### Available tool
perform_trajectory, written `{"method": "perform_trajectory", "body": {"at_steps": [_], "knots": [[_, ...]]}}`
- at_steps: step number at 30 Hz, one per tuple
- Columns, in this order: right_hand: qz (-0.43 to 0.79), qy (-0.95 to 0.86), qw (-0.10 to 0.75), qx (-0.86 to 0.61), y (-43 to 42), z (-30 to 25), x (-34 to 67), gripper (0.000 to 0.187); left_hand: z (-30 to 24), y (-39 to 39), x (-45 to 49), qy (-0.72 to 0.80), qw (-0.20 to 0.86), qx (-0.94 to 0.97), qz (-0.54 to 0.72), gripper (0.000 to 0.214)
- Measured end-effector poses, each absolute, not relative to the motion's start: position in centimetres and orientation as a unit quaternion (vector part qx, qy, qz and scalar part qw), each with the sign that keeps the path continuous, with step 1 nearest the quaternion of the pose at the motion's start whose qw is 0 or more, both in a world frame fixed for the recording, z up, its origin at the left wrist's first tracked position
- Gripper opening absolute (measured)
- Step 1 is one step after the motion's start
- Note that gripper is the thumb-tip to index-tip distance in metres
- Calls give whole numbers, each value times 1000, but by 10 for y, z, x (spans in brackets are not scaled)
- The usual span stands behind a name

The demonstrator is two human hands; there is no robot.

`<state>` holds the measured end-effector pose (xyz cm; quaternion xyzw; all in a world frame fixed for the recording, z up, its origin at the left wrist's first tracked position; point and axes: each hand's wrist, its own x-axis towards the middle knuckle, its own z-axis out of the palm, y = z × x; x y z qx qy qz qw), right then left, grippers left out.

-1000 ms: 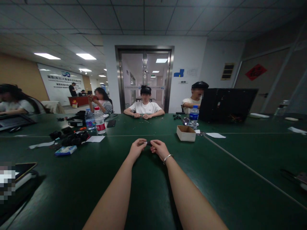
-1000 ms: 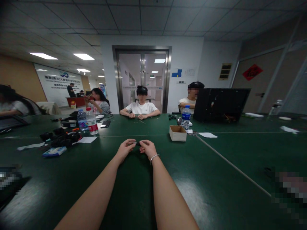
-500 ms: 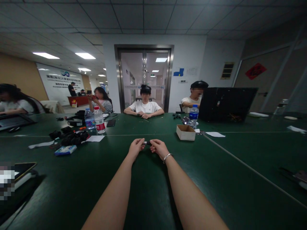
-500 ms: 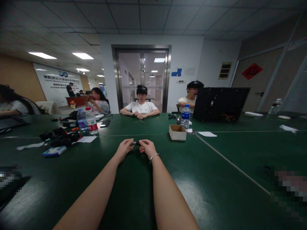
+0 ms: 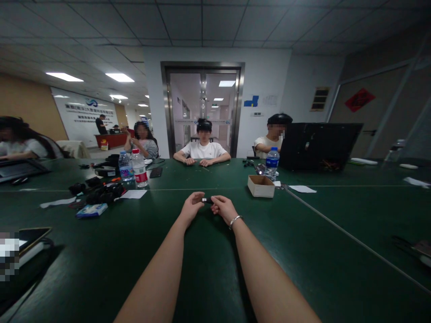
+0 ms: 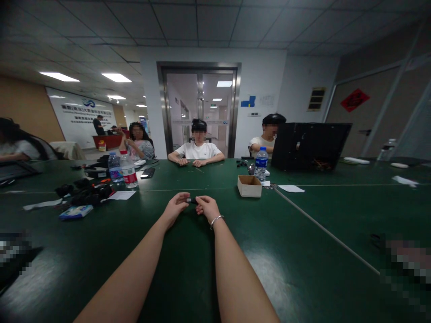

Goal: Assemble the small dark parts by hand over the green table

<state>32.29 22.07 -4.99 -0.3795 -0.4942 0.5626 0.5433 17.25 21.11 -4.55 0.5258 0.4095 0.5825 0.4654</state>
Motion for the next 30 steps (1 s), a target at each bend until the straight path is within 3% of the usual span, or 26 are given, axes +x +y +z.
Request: {"method": "perform_trajectory", "body": {"at_steps": [4,9,23,30], "knots": [[564,-498,542,-375,220,-49,322,27,-47,213,172,427,511,458,589,36],[571,-490,535,-385,217,-45,322,24,-50,213,171,424,465,535,564,35],[566,-496,535,-384,218,-46,322,25,-49,212,170,405,474,532,573,40],[575,-500,539,-360,217,-45,322,32,-47,211,174,508,417,532,534,43]]}}
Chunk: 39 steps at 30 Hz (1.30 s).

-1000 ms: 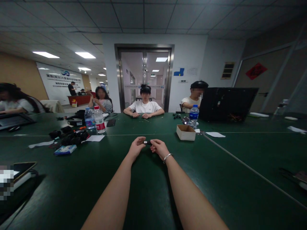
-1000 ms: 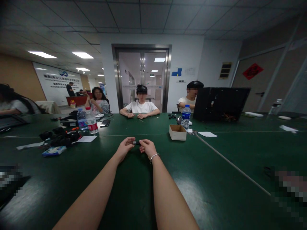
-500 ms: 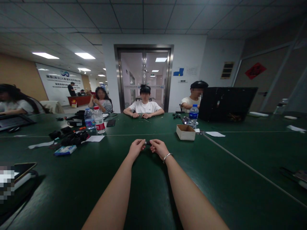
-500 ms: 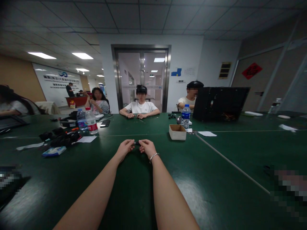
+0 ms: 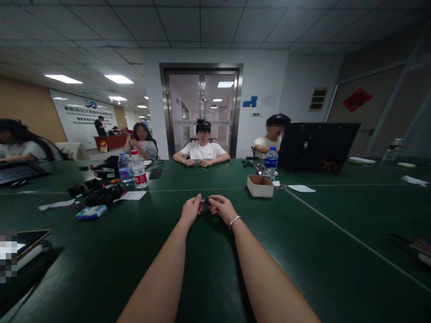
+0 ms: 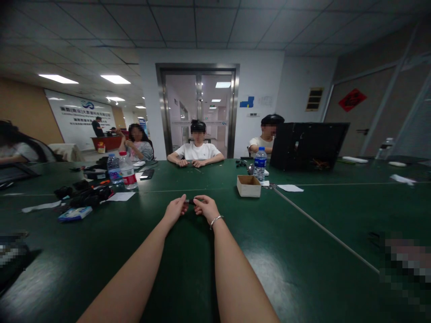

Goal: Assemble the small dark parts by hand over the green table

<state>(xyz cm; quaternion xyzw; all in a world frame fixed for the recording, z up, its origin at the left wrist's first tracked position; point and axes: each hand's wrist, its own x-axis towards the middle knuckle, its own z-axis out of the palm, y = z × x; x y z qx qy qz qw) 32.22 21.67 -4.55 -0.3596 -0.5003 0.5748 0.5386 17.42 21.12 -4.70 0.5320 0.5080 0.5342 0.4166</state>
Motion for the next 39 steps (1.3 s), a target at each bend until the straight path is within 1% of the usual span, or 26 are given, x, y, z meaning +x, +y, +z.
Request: {"method": "perform_trajectory", "body": {"at_steps": [4,6,9,14,17,20,22,24,26,28,29,32,37,39], "knots": [[577,-492,542,-361,216,-46,323,30,-46,209,175,448,420,549,567,41],[576,-496,538,-363,217,-46,323,30,-46,209,174,461,413,562,548,36],[577,-499,535,-363,217,-46,323,30,-46,210,175,508,415,539,528,41],[583,-490,538,-362,216,-45,324,26,-45,208,174,427,437,565,555,42],[583,-493,532,-366,216,-44,324,24,-48,210,173,450,427,577,531,35],[584,-489,534,-367,216,-44,323,25,-50,212,174,486,416,560,527,39],[586,-481,541,-364,217,-45,323,25,-48,210,175,466,420,552,550,41],[591,-475,543,-360,217,-45,323,24,-46,207,176,429,431,560,563,46],[594,-477,540,-358,217,-46,323,24,-45,206,175,411,440,573,556,42],[590,-484,537,-361,217,-45,323,23,-46,208,175,424,447,566,548,34],[586,-487,536,-363,217,-45,323,23,-48,209,175,438,448,556,545,33],[578,-491,537,-371,217,-45,323,22,-50,212,176,475,451,531,538,37],[582,-477,544,-371,217,-44,324,21,-43,206,175,396,444,574,562,40],[584,-478,543,-368,216,-44,324,20,-42,205,173,385,436,601,548,36]]}}
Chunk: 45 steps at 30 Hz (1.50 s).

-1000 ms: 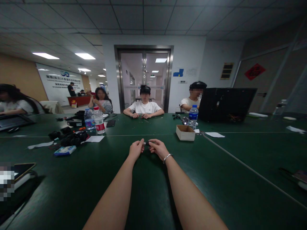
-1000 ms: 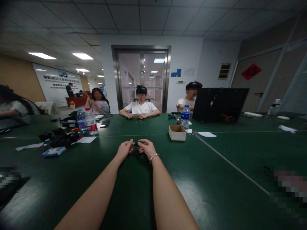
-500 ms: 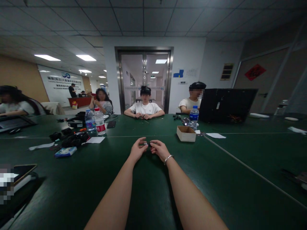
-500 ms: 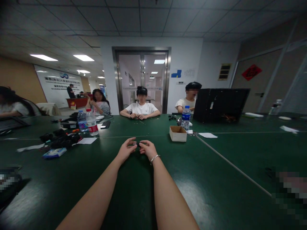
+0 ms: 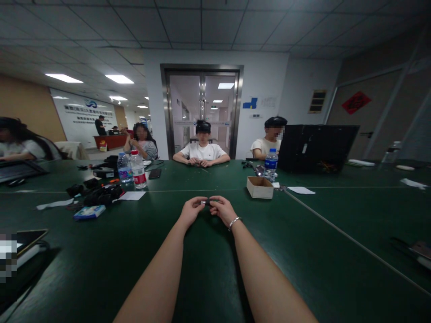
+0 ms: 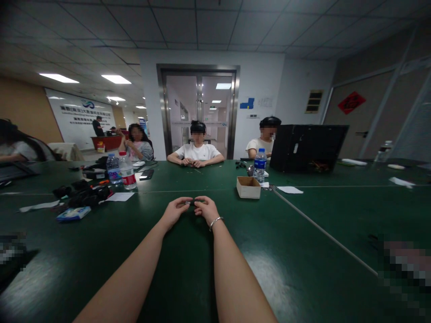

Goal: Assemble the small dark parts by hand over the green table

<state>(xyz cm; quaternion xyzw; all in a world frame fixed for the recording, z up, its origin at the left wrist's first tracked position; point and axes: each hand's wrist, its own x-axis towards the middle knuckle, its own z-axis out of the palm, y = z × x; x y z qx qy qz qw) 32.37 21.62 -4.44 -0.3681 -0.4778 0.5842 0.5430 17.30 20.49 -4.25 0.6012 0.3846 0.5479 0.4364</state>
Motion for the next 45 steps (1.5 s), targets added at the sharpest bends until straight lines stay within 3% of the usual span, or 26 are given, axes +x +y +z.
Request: {"method": "perform_trajectory", "body": {"at_steps": [8,14,17,21,28,32,39,45], "knots": [[577,-488,538,-374,216,-44,322,18,-54,215,176,499,422,540,530,42],[581,-475,546,-373,216,-44,323,17,-48,209,174,394,429,583,566,41],[581,-481,543,-369,216,-44,323,18,-50,211,173,419,435,573,554,31],[578,-488,540,-368,217,-46,322,20,-51,213,176,478,449,525,543,35],[580,-476,547,-370,219,-47,323,19,-42,203,174,373,465,573,563,38],[582,-482,540,-371,217,-46,323,18,-46,207,174,411,463,553,557,30],[581,-481,543,-369,215,-44,324,18,-42,204,176,402,468,547,566,42],[582,-483,539,-372,216,-45,323,18,-44,206,175,422,460,552,553,32]]}}
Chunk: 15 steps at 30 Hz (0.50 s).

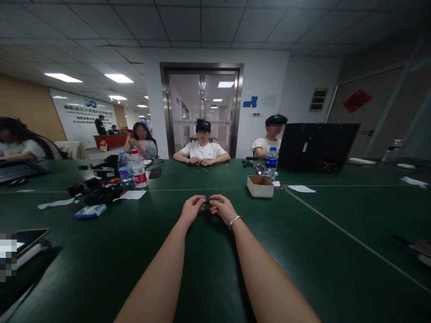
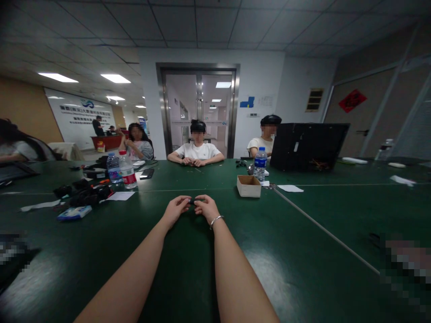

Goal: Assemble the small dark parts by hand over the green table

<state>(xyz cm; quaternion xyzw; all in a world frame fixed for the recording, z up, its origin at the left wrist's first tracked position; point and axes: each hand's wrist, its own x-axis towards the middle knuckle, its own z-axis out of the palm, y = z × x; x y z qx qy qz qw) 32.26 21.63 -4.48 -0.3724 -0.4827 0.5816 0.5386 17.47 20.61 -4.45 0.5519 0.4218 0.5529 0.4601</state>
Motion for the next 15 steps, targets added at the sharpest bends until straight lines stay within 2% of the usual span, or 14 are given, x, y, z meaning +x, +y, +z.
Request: {"method": "perform_trajectory", "body": {"at_steps": [5,10,15], "knots": [[577,-491,537,-371,217,-45,322,18,-51,212,176,463,451,538,541,38],[582,-480,542,-370,217,-45,323,17,-45,206,174,391,473,545,572,46],[584,-486,538,-365,215,-43,323,17,-43,204,172,387,461,563,566,35]]}}
